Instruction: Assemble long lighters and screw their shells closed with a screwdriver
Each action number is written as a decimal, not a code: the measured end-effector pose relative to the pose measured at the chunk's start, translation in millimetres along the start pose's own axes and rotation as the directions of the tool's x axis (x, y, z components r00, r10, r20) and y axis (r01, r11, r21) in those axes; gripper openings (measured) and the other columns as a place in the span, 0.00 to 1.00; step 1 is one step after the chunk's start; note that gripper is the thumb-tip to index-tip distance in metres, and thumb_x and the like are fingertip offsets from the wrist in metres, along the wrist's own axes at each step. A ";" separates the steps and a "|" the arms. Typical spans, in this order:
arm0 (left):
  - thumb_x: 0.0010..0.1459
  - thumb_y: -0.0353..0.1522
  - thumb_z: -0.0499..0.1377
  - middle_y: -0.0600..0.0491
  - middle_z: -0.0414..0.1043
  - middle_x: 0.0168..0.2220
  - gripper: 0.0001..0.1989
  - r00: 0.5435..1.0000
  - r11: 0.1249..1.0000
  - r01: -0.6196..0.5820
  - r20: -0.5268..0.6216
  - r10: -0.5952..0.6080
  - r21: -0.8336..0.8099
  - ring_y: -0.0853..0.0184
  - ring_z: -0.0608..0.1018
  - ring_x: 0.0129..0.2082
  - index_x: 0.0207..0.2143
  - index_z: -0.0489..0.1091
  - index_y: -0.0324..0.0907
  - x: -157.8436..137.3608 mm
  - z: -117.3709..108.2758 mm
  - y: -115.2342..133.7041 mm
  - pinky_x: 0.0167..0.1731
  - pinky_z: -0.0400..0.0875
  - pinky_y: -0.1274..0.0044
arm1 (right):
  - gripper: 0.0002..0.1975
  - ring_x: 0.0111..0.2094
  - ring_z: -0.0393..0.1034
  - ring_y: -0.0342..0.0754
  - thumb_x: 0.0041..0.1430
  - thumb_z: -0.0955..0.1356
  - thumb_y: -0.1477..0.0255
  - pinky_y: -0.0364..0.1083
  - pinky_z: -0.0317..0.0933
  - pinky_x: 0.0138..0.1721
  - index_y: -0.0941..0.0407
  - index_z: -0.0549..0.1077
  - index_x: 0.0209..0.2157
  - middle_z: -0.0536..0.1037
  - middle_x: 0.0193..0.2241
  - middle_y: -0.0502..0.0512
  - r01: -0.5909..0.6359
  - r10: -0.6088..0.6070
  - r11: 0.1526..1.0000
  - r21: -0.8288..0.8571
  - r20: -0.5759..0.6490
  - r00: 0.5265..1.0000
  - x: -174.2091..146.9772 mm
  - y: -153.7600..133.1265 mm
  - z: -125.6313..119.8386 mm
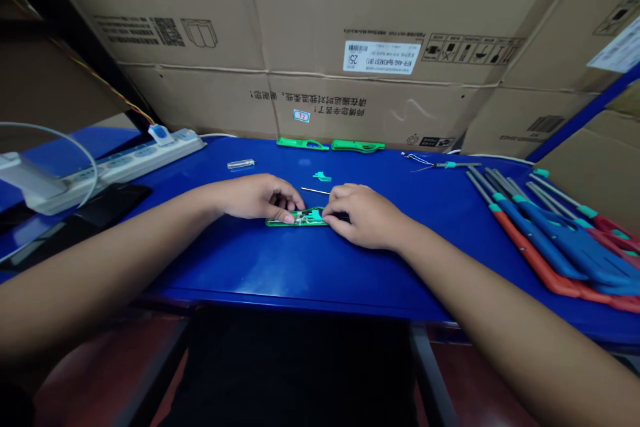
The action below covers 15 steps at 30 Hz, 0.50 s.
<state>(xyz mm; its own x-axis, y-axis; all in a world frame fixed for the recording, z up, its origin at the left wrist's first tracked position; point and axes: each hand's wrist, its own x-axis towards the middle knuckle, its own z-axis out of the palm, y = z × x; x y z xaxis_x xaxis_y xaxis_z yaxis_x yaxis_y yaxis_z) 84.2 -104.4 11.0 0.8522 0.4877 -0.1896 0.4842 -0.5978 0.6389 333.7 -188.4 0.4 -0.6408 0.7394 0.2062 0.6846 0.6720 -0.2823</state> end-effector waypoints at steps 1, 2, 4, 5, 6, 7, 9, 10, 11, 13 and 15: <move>0.56 0.37 0.64 0.55 0.75 0.34 0.16 1.000 1.000 0.008 -0.003 -0.008 -0.006 0.72 0.74 0.30 0.46 0.75 0.42 0.3 0.6 0.6 0.33 0.66 0.81 | 0.11 0.39 0.71 0.49 0.65 0.65 0.70 0.50 0.63 0.43 0.56 0.80 0.39 0.78 0.37 0.56 -0.012 0.012 1.000 0.018 0.002 1.000 1.6 -1.9 1.3; 0.56 0.37 0.64 0.55 0.75 0.33 0.16 1.000 1.000 0.014 -0.003 -0.014 -0.012 0.72 0.74 0.30 0.46 0.75 0.42 0.6 1.1 1.4 0.33 0.66 0.81 | 0.11 0.37 0.71 0.48 0.65 0.65 0.71 0.49 0.63 0.41 0.56 0.80 0.38 0.77 0.36 0.56 -0.034 0.034 0.998 0.044 0.004 0.999 2.9 -3.5 2.5; 0.56 0.36 0.63 0.55 0.74 0.33 0.16 1.000 1.000 0.024 -0.001 -0.024 -0.015 0.72 0.73 0.30 0.46 0.75 0.41 1.2 2.2 3.2 0.32 0.66 0.80 | 0.11 0.34 0.70 0.46 0.64 0.65 0.71 0.47 0.63 0.37 0.56 0.80 0.37 0.77 0.35 0.55 -0.091 0.092 0.991 0.102 0.000 0.996 4.8 -5.8 4.6; 0.56 0.35 0.63 0.55 0.74 0.33 0.16 1.000 1.000 0.028 -0.001 -0.028 -0.012 0.71 0.73 0.30 0.46 0.74 0.40 1.4 2.7 4.1 0.32 0.66 0.80 | 0.11 0.33 0.70 0.45 0.64 0.65 0.71 0.46 0.62 0.36 0.56 0.80 0.36 0.76 0.34 0.54 -0.118 0.120 0.985 0.123 -0.006 0.993 5.8 -6.6 5.7; 0.56 0.35 0.62 0.54 0.74 0.33 0.15 1.000 0.999 0.032 0.001 -0.032 -0.006 0.71 0.73 0.30 0.46 0.74 0.40 1.5 3.1 5.0 0.32 0.66 0.79 | 0.10 0.32 0.69 0.44 0.64 0.66 0.71 0.46 0.62 0.35 0.56 0.80 0.35 0.76 0.33 0.54 -0.140 0.143 0.981 0.136 -0.011 0.990 6.7 -7.3 6.7; 0.56 0.35 0.62 0.54 0.73 0.33 0.15 0.999 0.999 0.035 0.003 -0.035 0.004 0.71 0.73 0.30 0.46 0.74 0.40 1.6 3.3 5.9 0.32 0.66 0.79 | 0.10 0.31 0.69 0.44 0.63 0.66 0.72 0.45 0.61 0.34 0.56 0.80 0.33 0.76 0.33 0.53 -0.155 0.159 0.977 0.143 -0.016 0.987 7.8 -7.9 7.6; 0.57 0.34 0.61 0.54 0.73 0.34 0.15 0.999 0.999 0.038 0.003 -0.038 0.029 0.70 0.73 0.30 0.47 0.73 0.41 1.2 3.5 7.3 0.32 0.66 0.79 | 0.10 0.30 0.69 0.44 0.62 0.67 0.72 0.45 0.61 0.34 0.56 0.80 0.32 0.76 0.32 0.53 -0.171 0.176 0.974 0.150 -0.023 0.984 10.0 -9.0 9.0; 0.57 0.34 0.61 0.54 0.73 0.34 0.15 0.999 0.999 0.036 0.006 -0.036 0.040 0.70 0.73 0.31 0.47 0.73 0.41 0.9 3.5 7.7 0.32 0.66 0.79 | 0.10 0.30 0.69 0.44 0.62 0.67 0.72 0.45 0.61 0.33 0.56 0.81 0.32 0.76 0.32 0.53 -0.172 0.178 0.973 0.154 -0.024 0.984 10.9 -9.3 9.1; 0.57 0.34 0.61 0.54 0.74 0.34 0.15 0.999 0.998 0.033 0.010 -0.033 0.048 0.70 0.73 0.31 0.47 0.73 0.41 0.6 3.3 7.9 0.32 0.66 0.79 | 0.10 0.30 0.69 0.44 0.61 0.67 0.72 0.46 0.61 0.33 0.56 0.81 0.32 0.77 0.32 0.53 -0.166 0.171 0.973 0.158 -0.021 0.985 11.4 -9.4 8.8; 0.57 0.35 0.61 0.54 0.74 0.34 0.15 1.000 0.999 0.026 0.010 -0.027 0.047 0.70 0.74 0.31 0.47 0.73 0.41 -0.1 2.7 7.4 0.33 0.66 0.79 | 0.10 0.32 0.71 0.45 0.61 0.67 0.71 0.46 0.62 0.35 0.55 0.81 0.33 0.78 0.33 0.53 -0.143 0.147 0.975 0.168 -0.014 0.989 11.1 -8.0 5.9; 0.57 0.36 0.61 0.53 0.74 0.35 0.16 1.000 0.999 0.017 0.005 -0.017 0.029 0.70 0.74 0.32 0.47 0.73 0.41 -0.6 1.7 6.0 0.34 0.66 0.79 | 0.10 0.34 0.72 0.46 0.62 0.67 0.69 0.46 0.63 0.37 0.55 0.81 0.34 0.79 0.34 0.53 -0.133 0.141 0.973 0.190 -0.027 0.990 7.9 -3.5 -0.6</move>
<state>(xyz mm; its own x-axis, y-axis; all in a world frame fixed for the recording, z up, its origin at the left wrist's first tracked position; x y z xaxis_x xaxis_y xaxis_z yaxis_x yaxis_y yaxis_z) 87.0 -109.4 13.7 0.8447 0.4950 -0.2038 0.5041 -0.6075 0.6139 326.4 -184.9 3.6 -0.5284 0.8276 0.1894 0.6852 0.5475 -0.4804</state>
